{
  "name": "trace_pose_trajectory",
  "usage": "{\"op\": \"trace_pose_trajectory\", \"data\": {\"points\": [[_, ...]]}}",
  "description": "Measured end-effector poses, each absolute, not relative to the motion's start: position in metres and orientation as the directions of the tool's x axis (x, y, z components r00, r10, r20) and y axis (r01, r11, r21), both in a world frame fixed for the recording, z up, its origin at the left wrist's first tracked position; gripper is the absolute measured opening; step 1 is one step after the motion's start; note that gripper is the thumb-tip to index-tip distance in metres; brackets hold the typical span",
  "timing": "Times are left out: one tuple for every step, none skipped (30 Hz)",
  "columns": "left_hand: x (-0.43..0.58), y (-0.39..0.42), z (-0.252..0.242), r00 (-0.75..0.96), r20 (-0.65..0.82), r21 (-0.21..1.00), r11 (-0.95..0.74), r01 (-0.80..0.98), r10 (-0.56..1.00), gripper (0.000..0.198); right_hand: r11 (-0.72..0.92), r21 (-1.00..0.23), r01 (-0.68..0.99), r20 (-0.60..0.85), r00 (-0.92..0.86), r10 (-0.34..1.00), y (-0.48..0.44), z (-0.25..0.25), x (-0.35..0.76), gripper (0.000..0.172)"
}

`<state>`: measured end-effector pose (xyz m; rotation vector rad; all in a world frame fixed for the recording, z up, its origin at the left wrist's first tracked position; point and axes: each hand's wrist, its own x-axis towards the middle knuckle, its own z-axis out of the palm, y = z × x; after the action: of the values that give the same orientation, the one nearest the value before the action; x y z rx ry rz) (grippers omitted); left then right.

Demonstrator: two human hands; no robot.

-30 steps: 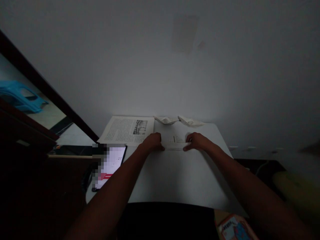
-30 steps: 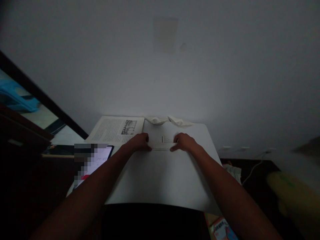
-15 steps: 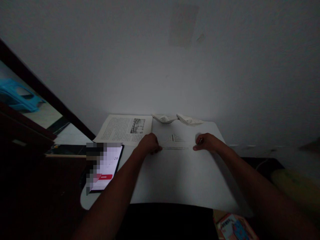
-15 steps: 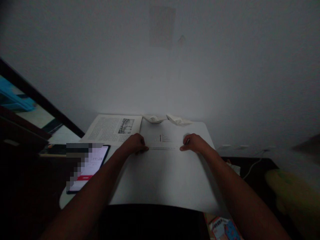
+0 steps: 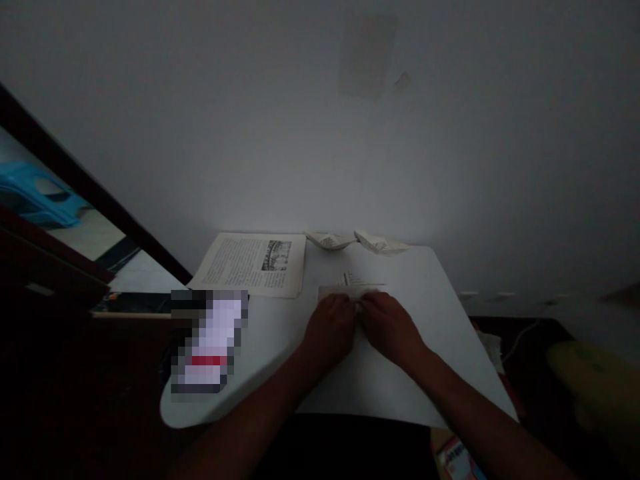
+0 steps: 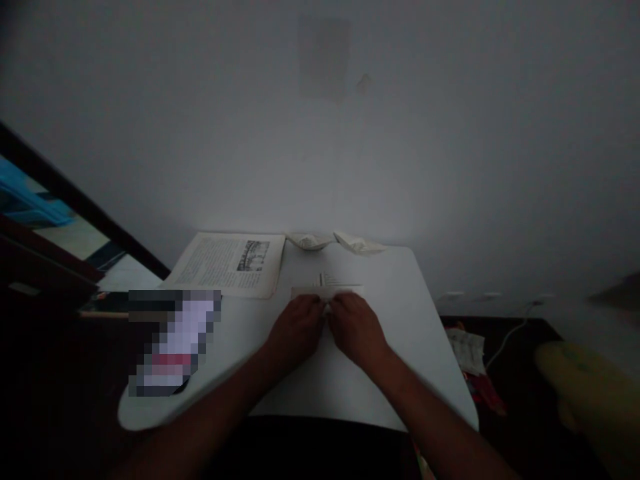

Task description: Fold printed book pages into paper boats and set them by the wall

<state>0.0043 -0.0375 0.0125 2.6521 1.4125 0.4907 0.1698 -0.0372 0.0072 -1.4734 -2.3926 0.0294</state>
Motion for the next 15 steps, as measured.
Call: {"op": "trace_pose_trajectory", "data": {"points": [[0.006, -0.039, 0.006, 0.53, 0.236, 0.204, -0.575, 0.792, 0.814, 0.027, 0.48, -0.176, 0.859, 0.263, -0.429, 0.864, -0.04, 0.001, 0.166, 0.03], [0.006, -0.04, 0.001, 0.529, 0.25, 0.179, -0.576, 0.798, 0.811, 0.03, 0.47, -0.169, 0.867, 0.274, -0.416, 0.867, -0.041, -0.004, 0.163, 0.032], [0.006, -0.04, -0.004, 0.535, 0.266, 0.158, -0.584, 0.796, 0.801, 0.031, 0.472, -0.162, 0.867, 0.281, -0.418, 0.864, -0.041, -0.008, 0.163, 0.033], [0.005, -0.04, -0.008, 0.531, 0.282, 0.141, -0.582, 0.801, 0.799, 0.032, 0.474, -0.16, 0.866, 0.288, -0.419, 0.861, -0.041, -0.011, 0.163, 0.034], [0.004, -0.039, -0.011, 0.534, 0.29, 0.127, -0.585, 0.801, 0.794, 0.033, 0.475, -0.158, 0.865, 0.293, -0.419, 0.86, -0.04, -0.013, 0.163, 0.036], [0.003, -0.039, -0.013, 0.536, 0.298, 0.117, -0.587, 0.801, 0.79, 0.034, 0.478, -0.155, 0.865, 0.295, -0.421, 0.858, -0.038, -0.013, 0.164, 0.036], [0.003, -0.038, -0.015, 0.533, 0.305, 0.113, -0.585, 0.803, 0.79, 0.035, 0.477, -0.148, 0.866, 0.298, -0.421, 0.857, -0.037, -0.013, 0.165, 0.037], [0.003, -0.038, -0.017, 0.525, 0.312, 0.113, -0.58, 0.807, 0.792, 0.036, 0.472, -0.138, 0.871, 0.3, -0.417, 0.858, -0.037, -0.013, 0.166, 0.037], [0.004, -0.038, -0.019, 0.51, 0.322, 0.118, -0.569, 0.814, 0.798, 0.038, 0.462, -0.125, 0.878, 0.303, -0.41, 0.86, -0.036, -0.012, 0.166, 0.037], [0.004, -0.038, -0.021, 0.489, 0.332, 0.128, -0.553, 0.824, 0.806, 0.04, 0.45, -0.11, 0.886, 0.307, -0.4, 0.864, -0.037, -0.012, 0.166, 0.037], [0.005, -0.039, -0.022, 0.469, 0.341, 0.137, -0.536, 0.833, 0.815, 0.043, 0.436, -0.096, 0.895, 0.31, -0.389, 0.867, -0.037, -0.011, 0.167, 0.038], [0.006, -0.039, -0.023, 0.453, 0.347, 0.145, -0.524, 0.839, 0.821, 0.045, 0.423, -0.083, 0.902, 0.312, -0.38, 0.871, -0.037, -0.011, 0.167, 0.039], [0.007, -0.039, -0.023, 0.443, 0.349, 0.148, -0.515, 0.844, 0.826, 0.047, 0.415, -0.072, 0.907, 0.31, -0.375, 0.874, -0.038, -0.011, 0.167, 0.039], [0.007, -0.04, -0.023, 0.435, 0.348, 0.149, -0.507, 0.849, 0.83, 0.048, 0.409, -0.062, 0.91, 0.307, -0.373, 0.876, -0.038, -0.01, 0.167, 0.039], [0.008, -0.039, -0.023, 0.429, 0.345, 0.148, -0.5, 0.853, 0.835, 0.049, 0.405, -0.053, 0.913, 0.304, -0.371, 0.877, -0.038, -0.01, 0.167, 0.04]]}}
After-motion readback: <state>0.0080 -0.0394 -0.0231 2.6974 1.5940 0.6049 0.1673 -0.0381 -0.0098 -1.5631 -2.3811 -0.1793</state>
